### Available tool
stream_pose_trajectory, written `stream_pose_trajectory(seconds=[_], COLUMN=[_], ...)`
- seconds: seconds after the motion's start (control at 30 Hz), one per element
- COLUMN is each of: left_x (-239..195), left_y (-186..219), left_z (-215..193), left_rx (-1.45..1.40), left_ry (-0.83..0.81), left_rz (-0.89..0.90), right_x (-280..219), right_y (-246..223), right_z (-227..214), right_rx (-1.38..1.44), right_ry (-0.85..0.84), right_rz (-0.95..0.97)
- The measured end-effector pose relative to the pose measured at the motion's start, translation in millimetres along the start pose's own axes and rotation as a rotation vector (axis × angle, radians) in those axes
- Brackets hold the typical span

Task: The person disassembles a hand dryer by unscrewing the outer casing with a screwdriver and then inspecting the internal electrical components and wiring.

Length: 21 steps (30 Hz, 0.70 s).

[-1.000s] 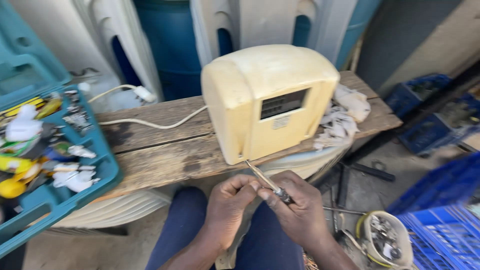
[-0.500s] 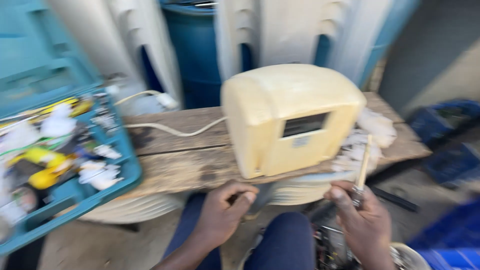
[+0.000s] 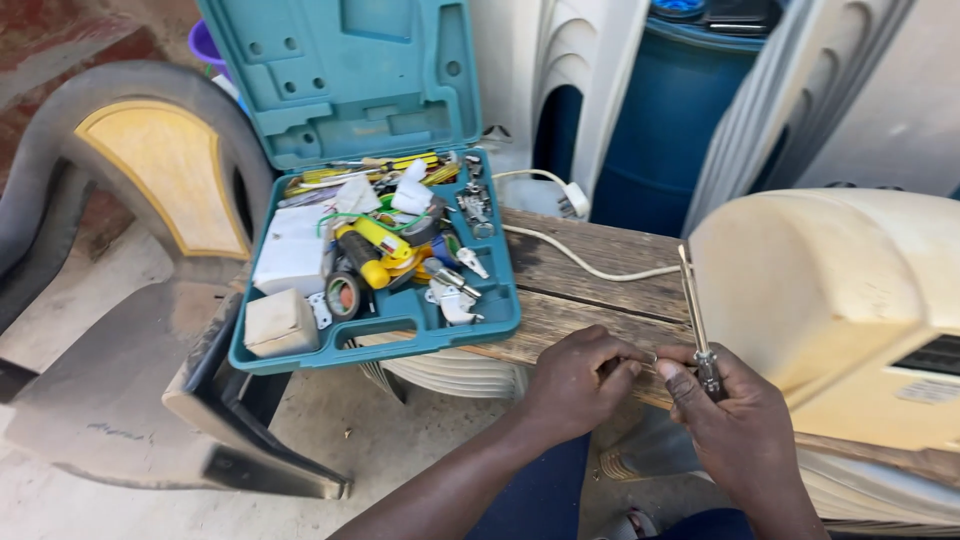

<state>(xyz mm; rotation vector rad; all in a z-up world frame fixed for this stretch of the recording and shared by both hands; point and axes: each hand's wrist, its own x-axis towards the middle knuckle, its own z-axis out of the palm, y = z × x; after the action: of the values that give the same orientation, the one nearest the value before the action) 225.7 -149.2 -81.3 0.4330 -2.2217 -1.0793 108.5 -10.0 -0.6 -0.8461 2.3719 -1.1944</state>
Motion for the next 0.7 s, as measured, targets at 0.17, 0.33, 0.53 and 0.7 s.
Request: stream_pose_trajectory(seconds=[0.17,0.33,0.53,0.7], left_x=[11,9,16,14], left_y=[-13,-12,-44,-32], left_z=[11,17,65,49], left_rx=[0.131,0.18,0.405,0.405], left_ry=[0.075,0.073,0.048,0.178], left_rz=[-0.018,-0.107,-0.11,0.064], right_x=[11,27,52,66], right_y=[-62,-92,-107,-125], right_z=[38,85,115,128], right_rx=[-0.053,-0.134,-0.08,-0.165], right_ry=[-0.065,-0.177,-0.203,-0.201], right_rz=[0.004,-0.173,-0.124,-0.088])
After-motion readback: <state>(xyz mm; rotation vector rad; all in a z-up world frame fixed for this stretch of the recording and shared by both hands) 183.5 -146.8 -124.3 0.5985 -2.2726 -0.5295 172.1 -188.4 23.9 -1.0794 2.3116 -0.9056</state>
